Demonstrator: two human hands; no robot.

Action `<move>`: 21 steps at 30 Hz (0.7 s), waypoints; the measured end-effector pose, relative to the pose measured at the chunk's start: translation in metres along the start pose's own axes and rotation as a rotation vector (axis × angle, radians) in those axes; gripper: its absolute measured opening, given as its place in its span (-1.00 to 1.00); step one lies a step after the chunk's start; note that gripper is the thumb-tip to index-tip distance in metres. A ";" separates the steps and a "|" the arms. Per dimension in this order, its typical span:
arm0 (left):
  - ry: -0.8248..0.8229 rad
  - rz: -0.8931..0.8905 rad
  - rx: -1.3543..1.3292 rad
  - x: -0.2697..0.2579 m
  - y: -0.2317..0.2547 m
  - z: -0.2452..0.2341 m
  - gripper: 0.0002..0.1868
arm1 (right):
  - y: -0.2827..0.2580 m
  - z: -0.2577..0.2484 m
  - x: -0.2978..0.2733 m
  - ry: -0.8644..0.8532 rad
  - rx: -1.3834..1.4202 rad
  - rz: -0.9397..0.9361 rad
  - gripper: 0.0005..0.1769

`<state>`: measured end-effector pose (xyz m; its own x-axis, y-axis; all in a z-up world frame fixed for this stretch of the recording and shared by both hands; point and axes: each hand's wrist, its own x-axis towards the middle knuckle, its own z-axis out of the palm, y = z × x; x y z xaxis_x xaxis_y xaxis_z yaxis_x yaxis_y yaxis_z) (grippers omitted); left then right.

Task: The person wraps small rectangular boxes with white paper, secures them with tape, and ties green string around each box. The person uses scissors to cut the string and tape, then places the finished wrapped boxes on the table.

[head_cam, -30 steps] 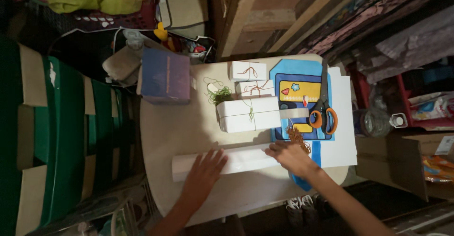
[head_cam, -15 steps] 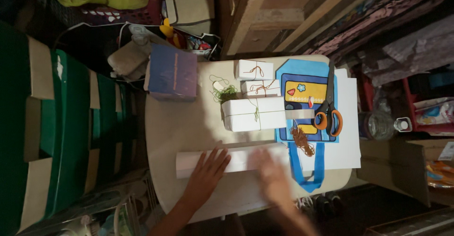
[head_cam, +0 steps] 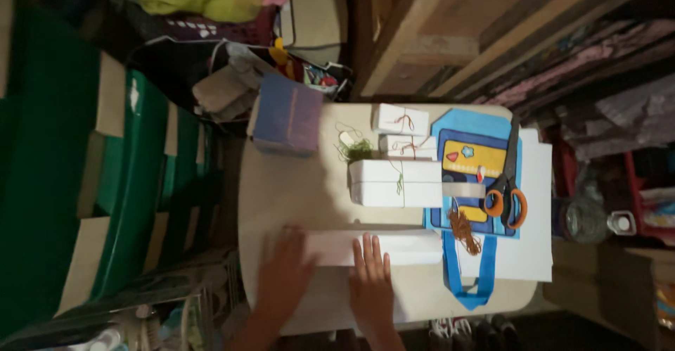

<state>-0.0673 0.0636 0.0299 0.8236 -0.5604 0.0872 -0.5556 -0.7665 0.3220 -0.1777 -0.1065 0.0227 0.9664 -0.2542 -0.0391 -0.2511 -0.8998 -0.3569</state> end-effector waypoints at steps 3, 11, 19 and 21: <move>0.141 -0.006 -0.155 0.038 -0.024 -0.043 -0.62 | -0.001 0.005 -0.005 -0.009 -0.014 -0.015 -0.36; 0.182 0.446 -0.153 0.265 -0.041 -0.059 -0.83 | 0.000 0.007 -0.004 0.052 -0.033 -0.031 -0.40; -0.302 0.463 0.416 0.384 -0.005 -0.006 -0.82 | -0.007 0.008 -0.002 0.146 0.000 0.002 -0.40; -0.350 0.406 0.482 0.391 -0.007 -0.003 -0.83 | -0.010 0.010 -0.002 0.216 -0.034 -0.017 -0.41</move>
<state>0.2586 -0.1493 0.0648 0.5018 -0.8361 -0.2214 -0.8650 -0.4846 -0.1304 -0.1766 -0.0931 0.0171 0.9372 -0.3055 0.1685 -0.2399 -0.9150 -0.3243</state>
